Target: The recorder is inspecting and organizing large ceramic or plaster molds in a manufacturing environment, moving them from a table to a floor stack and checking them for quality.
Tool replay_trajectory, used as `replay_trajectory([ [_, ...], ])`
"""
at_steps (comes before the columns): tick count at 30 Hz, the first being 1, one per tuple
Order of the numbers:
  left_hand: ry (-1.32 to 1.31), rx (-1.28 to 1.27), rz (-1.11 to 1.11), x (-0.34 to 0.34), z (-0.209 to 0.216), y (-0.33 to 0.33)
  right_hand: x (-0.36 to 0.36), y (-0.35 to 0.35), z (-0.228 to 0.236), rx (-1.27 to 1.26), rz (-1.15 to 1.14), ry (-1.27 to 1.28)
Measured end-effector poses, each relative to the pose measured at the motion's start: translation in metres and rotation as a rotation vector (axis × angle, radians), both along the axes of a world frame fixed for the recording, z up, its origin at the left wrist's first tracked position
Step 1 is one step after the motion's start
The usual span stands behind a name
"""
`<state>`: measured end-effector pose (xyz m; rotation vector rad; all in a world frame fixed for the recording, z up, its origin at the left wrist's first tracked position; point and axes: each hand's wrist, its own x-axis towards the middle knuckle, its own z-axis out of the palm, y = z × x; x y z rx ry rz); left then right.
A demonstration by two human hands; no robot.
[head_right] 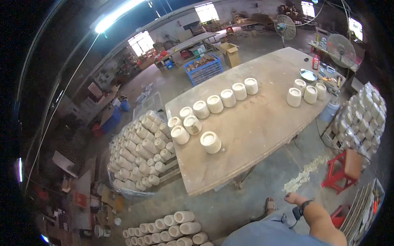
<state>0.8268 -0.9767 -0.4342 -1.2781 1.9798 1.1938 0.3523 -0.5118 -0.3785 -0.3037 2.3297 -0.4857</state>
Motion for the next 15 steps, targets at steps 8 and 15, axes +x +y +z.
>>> replay_trajectory([
  [8, 0.215, -0.446, -0.071, -0.196, 0.043, -0.086, -0.028, 0.211, -0.112, 0.025, -0.096, 0.071],
  [15, 0.539, -0.594, -0.074, -0.432, 0.181, -0.154, 0.038, 0.218, -0.095, 0.489, -0.032, 0.217],
])
